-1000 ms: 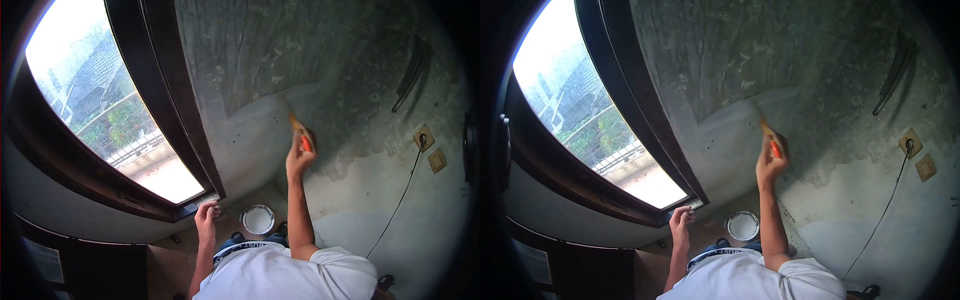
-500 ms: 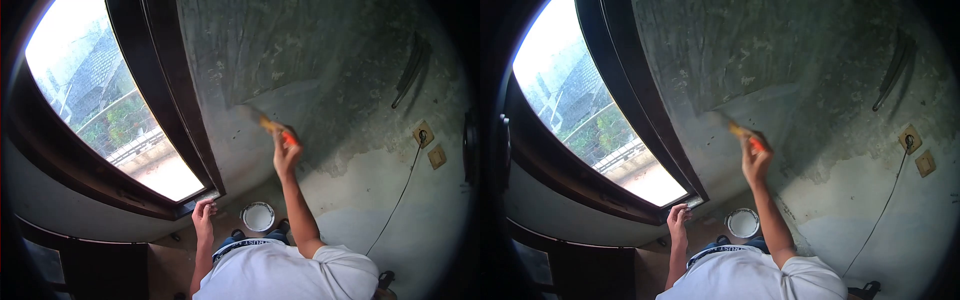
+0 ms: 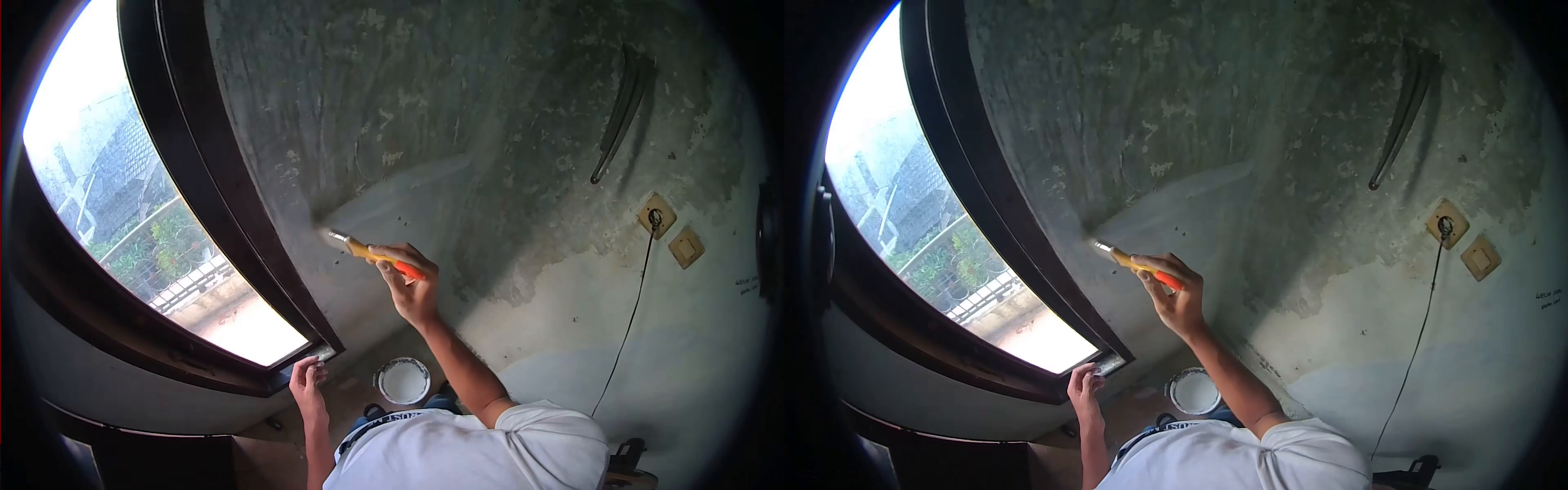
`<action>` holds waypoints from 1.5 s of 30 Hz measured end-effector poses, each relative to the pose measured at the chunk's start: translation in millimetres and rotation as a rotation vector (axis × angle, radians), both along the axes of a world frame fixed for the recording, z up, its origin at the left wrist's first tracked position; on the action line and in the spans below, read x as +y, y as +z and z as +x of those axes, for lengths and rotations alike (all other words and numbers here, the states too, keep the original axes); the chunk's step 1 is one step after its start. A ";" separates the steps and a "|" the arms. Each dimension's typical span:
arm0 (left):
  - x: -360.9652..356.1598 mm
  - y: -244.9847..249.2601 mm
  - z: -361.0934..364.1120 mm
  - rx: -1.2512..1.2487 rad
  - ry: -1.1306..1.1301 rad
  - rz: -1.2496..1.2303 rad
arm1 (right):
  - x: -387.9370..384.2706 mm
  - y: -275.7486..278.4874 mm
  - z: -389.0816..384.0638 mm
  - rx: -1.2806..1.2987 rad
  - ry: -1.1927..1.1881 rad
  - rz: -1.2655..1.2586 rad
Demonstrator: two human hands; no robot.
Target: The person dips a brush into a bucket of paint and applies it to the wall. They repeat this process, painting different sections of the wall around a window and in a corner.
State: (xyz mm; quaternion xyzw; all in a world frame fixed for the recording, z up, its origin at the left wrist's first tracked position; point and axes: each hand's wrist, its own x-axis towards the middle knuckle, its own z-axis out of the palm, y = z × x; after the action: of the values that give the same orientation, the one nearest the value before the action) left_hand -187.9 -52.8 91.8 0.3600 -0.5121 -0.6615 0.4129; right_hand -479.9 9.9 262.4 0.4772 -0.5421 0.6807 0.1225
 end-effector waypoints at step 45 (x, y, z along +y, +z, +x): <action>73.0 21.7 -160.8 -0.077 -0.092 -0.045 | 89.3 -43.7 -276.1 -0.250 -0.445 -0.087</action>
State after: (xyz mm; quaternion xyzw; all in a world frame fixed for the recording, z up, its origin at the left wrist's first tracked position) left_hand -348.7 20.2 113.6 0.3520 -0.5584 -0.6537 0.3700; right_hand -756.0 99.2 218.6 0.2529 -0.6147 0.7135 0.2218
